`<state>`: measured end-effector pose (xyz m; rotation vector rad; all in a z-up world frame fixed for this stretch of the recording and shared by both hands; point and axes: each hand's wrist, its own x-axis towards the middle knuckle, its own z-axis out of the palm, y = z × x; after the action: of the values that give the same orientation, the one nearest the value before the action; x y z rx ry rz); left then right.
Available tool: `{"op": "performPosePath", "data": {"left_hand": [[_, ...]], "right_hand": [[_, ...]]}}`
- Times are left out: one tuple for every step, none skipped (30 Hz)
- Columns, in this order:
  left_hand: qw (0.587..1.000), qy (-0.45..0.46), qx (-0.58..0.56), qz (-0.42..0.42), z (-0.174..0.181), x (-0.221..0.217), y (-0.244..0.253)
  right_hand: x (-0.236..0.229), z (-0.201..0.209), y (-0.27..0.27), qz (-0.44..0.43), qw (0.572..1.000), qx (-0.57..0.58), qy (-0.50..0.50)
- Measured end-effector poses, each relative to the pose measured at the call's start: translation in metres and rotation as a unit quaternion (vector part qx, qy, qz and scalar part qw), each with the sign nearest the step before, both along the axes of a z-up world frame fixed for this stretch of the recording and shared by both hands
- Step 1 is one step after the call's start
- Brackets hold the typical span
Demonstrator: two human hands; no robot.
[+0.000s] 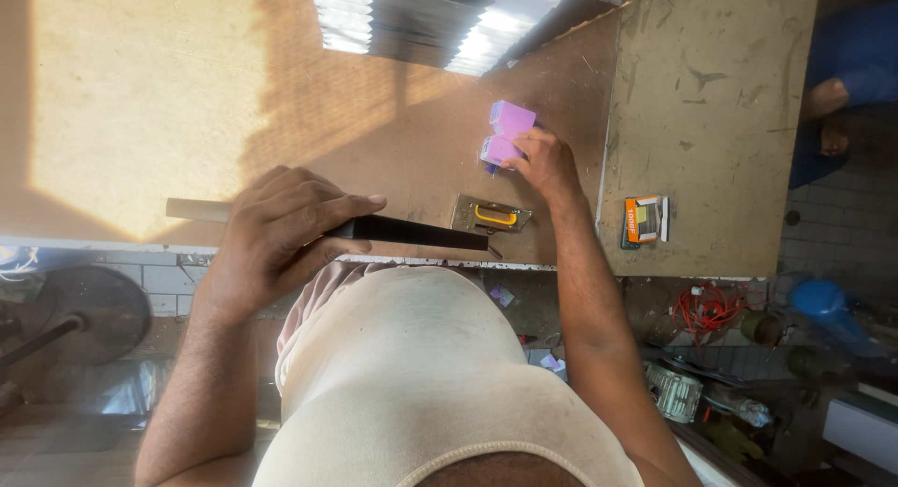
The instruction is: The person assembles picture frames by placing printed images into black frames and securing them with white backing paper. They handle multiple frames one at a time, aligning the images and backing, then stacking the completed frames on the table.
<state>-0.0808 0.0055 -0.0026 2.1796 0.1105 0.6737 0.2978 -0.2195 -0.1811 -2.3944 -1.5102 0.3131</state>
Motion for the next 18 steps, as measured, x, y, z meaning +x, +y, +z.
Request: {"op": "performPosePath", "data": {"left_hand": [[1.000, 0.010, 0.001, 0.011, -0.001, 0.000, 0.000], [1.000, 0.021, 0.003, 0.021, -0.002, -0.001, 0.000], [0.999, 0.032, 0.003, 0.030, -0.004, -0.001, 0.000], [0.999, 0.029, 0.011, 0.032, -0.005, 0.000, 0.001], [0.999, 0.026, 0.017, 0.035, -0.006, 0.001, 0.002], [0.999, 0.023, 0.024, 0.037, -0.006, 0.002, 0.002], [0.999, 0.015, 0.019, 0.039, -0.007, 0.005, 0.002], [0.999, 0.006, 0.014, 0.041, -0.008, 0.008, 0.001], [0.999, -0.001, 0.010, 0.047, -0.007, 0.010, 0.001], [0.999, -0.020, 0.005, 0.045, -0.007, 0.014, 0.002], [0.999, -0.031, -0.003, 0.043, -0.006, 0.014, 0.001], [0.998, -0.041, -0.011, 0.042, -0.006, 0.015, 0.000], [0.998, -0.045, -0.008, 0.041, -0.005, 0.016, -0.001], [0.998, -0.049, -0.004, 0.039, -0.004, 0.018, -0.003], [0.998, -0.056, 0.000, 0.034, -0.003, 0.022, -0.003], [0.998, -0.056, 0.009, 0.036, -0.002, 0.026, -0.003], [0.997, -0.059, 0.017, 0.035, -0.001, 0.030, -0.004], [0.997, -0.063, 0.026, 0.033, 0.000, 0.032, -0.005]], "right_hand": [[0.004, -0.002, -0.001, 0.005, 1.000, 0.002, 0.015], [0.006, -0.004, -0.002, -0.001, 1.000, 0.007, 0.019], [0.006, -0.005, -0.003, -0.008, 1.000, 0.011, 0.023], [0.007, -0.003, -0.005, -0.015, 0.999, 0.015, 0.027], [0.006, 0.001, -0.005, -0.039, 0.999, 0.009, 0.033], [0.002, 0.006, -0.005, -0.062, 0.997, 0.003, 0.038], [-0.003, 0.013, 0.000, -0.082, 0.996, -0.002, 0.044], [-0.012, 0.023, 0.001, -0.093, 0.995, 0.021, -0.012], [-0.025, 0.035, 0.003, -0.100, 0.992, 0.046, -0.065], [-0.038, 0.050, 0.005, -0.106, 0.985, 0.072, -0.117], [-0.055, 0.067, 0.006, -0.117, 0.974, 0.121, -0.149], [-0.069, 0.088, 0.005, -0.128, 0.960, 0.170, -0.180], [-0.087, 0.108, 0.004, -0.157, 0.942, 0.288, 0.066], [-0.104, 0.129, 0.002, -0.180, 0.853, 0.381, 0.307], [-0.122, 0.152, -0.003, -0.158, 0.818, 0.409, 0.371], [-0.140, 0.172, -0.007, -0.137, 0.778, 0.435, 0.432], [-0.155, 0.187, -0.006, -0.110, 0.786, 0.429, 0.432], [-0.167, 0.200, -0.005, -0.084, 0.793, 0.423, 0.431]]}}
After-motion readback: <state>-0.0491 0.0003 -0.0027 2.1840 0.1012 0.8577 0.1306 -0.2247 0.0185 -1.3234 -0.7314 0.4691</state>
